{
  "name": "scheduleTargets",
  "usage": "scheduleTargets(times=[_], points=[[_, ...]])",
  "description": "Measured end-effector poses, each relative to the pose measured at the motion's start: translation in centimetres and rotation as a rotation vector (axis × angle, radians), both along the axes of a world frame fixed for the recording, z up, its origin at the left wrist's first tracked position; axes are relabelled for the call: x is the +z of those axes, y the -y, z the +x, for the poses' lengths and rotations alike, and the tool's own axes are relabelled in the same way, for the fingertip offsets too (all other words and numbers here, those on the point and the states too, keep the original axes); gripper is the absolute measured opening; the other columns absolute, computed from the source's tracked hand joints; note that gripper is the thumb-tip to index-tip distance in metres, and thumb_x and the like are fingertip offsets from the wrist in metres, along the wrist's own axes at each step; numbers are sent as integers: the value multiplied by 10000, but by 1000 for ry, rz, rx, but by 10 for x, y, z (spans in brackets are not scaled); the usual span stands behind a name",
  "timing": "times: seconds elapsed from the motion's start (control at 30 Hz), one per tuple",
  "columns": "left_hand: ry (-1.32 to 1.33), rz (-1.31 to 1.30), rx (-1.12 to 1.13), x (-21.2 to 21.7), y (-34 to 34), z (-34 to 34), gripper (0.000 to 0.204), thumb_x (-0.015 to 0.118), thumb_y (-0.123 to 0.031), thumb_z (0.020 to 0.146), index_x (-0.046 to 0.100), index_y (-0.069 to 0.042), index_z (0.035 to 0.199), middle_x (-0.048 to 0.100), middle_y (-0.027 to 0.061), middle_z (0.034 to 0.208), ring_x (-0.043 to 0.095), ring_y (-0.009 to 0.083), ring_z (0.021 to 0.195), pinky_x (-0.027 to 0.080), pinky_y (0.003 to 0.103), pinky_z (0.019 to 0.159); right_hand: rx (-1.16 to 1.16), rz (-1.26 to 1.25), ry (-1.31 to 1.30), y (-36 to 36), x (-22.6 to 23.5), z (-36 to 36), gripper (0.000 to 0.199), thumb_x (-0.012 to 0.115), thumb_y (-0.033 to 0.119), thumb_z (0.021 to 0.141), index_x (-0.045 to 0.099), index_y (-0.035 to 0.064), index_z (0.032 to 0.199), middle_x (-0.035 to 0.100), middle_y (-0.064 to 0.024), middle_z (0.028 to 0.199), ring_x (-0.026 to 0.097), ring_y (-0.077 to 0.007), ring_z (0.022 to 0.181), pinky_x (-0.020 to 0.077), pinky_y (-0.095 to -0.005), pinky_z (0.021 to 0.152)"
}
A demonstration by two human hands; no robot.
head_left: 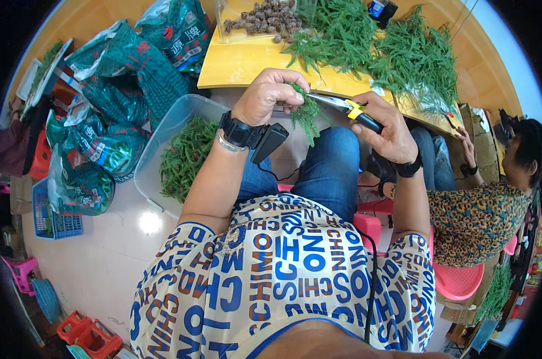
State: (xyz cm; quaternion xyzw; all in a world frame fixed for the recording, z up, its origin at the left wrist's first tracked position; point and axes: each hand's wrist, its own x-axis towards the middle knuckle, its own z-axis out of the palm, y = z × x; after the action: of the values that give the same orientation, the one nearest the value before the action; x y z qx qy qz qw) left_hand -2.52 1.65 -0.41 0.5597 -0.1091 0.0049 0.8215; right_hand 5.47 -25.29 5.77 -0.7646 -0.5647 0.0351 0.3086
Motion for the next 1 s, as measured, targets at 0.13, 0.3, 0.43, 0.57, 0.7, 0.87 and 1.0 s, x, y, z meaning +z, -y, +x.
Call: scheduleTargets(times=[0.13,0.3,0.43,0.57,0.7,0.87,1.0], points=[[-25,-24,36,2,3,-1,191,626,-73,740,637,18,907,596,17,759,552,99,593,450,229,557,-45,31,12,-4,-3,-3,242,687,165,805,603,-48,883,593,-168,1035,589,-291,895,453,-335,792],[133,414,552,7,30,1,185,633,-135,759,660,8,873,624,37,675,582,147,620,450,269,574,-212,67,78,-15,-14,-7,245,708,158,798,610,-51,881,609,-148,962,605,-301,821,468,-335,725],[611,1156,1154,-3,46,4,202,635,-159,775,667,16,871,655,110,813,617,247,761,484,336,665,-362,57,192,-27,-25,-17,241,714,153,794,615,-46,887,614,-146,958,610,-332,829,484,-358,714],[462,1220,1080,-17,54,15,196,621,-161,786,688,-10,891,642,159,961,600,303,909,483,364,778,-475,14,369,-24,-37,-5,227,723,145,780,617,-32,876,618,-147,977,613,-351,851,500,-386,717],[474,886,819,-40,23,32,222,597,-155,781,694,-36,941,632,154,1019,595,302,956,470,371,839,-394,-3,498,-15,-41,5,215,734,142,765,613,-14,850,619,-140,993,616,-344,860,509,-398,725],[346,670,835,-19,9,22,240,574,-166,795,698,-59,970,636,147,1028,580,314,996,450,373,890,-286,21,539,-13,-41,3,205,744,138,750,605,2,815,619,-128,1008,616,-325,873,510,-399,731],[360,729,790,-20,-9,23,260,578,-164,797,683,-56,1010,636,145,1048,581,306,1010,441,371,905,-241,40,552,-12,-39,4,208,750,127,732,598,7,806,615,-124,1013,607,-316,889,504,-395,741]])
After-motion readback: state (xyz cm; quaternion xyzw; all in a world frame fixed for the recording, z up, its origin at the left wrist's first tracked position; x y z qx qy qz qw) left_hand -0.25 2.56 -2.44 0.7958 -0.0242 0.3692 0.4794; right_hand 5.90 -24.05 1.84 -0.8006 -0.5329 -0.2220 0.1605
